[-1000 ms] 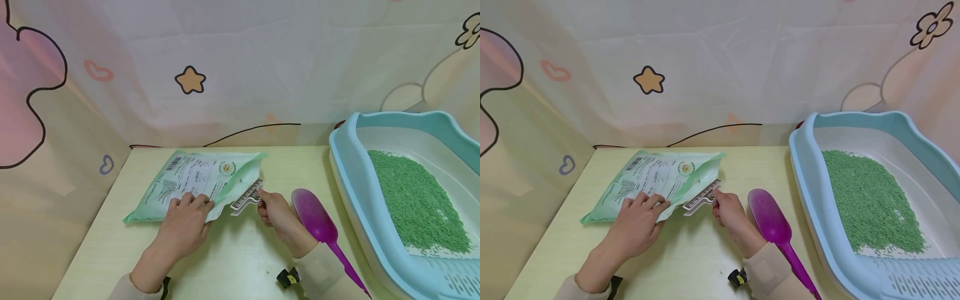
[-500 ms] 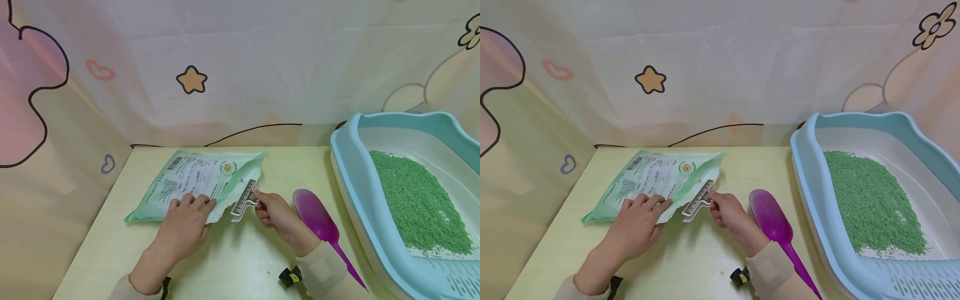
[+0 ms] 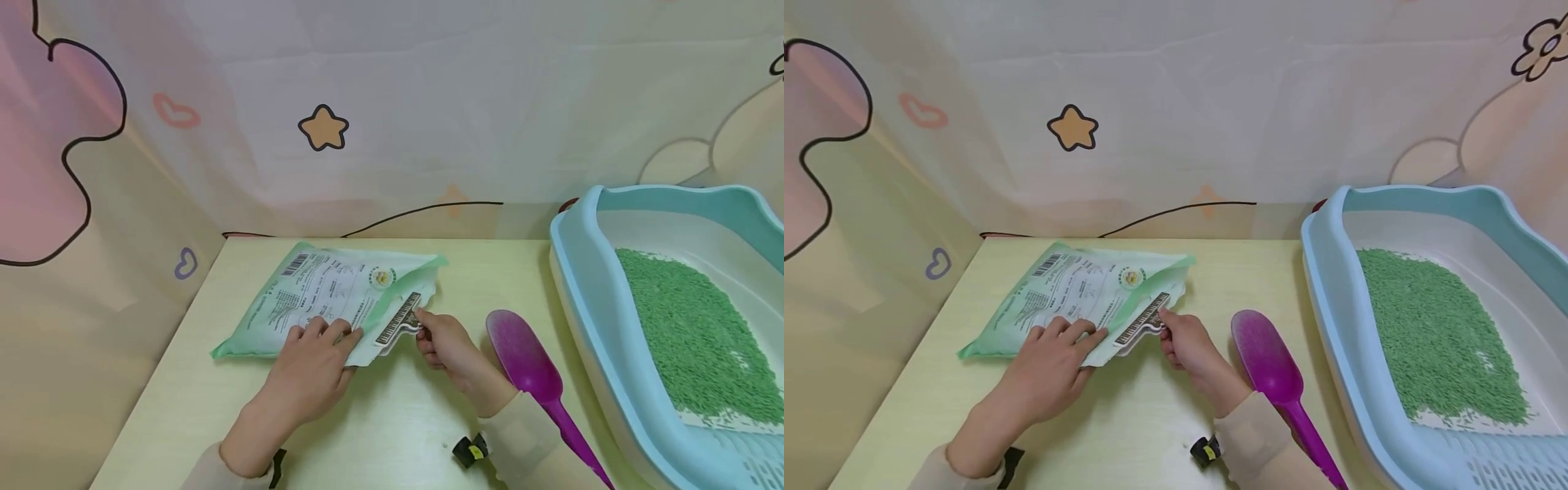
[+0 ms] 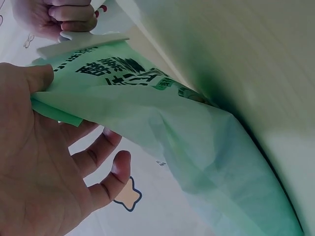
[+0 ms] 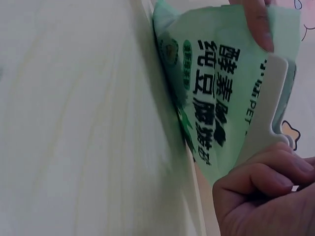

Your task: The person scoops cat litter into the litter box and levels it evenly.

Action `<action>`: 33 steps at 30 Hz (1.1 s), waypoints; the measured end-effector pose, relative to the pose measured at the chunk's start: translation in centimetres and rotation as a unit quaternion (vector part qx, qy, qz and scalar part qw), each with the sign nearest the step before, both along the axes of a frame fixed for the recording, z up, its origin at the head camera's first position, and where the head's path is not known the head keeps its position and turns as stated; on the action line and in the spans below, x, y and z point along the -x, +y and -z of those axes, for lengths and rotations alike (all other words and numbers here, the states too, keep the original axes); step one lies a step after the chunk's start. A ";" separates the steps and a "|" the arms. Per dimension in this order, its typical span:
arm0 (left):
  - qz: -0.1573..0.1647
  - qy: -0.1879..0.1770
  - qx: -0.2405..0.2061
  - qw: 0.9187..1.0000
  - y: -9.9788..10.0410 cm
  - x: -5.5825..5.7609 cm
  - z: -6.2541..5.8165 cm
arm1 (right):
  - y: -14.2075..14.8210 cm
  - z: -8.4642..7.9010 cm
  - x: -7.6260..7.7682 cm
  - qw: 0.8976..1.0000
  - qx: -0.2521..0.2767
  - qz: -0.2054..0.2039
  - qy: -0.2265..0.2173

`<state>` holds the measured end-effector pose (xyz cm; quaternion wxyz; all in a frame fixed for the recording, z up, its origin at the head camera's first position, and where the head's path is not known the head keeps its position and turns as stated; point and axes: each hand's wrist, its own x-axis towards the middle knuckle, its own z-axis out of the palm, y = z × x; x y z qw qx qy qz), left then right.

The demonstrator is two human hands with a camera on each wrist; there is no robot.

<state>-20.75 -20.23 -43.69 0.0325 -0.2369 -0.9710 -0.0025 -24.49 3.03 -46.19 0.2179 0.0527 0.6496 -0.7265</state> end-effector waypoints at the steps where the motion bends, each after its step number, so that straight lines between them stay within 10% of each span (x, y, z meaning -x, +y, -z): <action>1: 0.000 -0.001 0.001 1.000 0.0 0.0 0.0 | -0.3 0.0 0.0 1.000 -0.010 0.007 0.000; 9: 0.010 0.032 0.029 0.999 0.5 -0.6 0.1 | -1.7 0.3 -0.3 0.997 -0.056 0.061 0.006; 33: -0.004 0.040 0.033 0.999 0.5 -0.7 0.2 | -1.8 1.6 0.4 0.998 -0.046 0.029 -0.041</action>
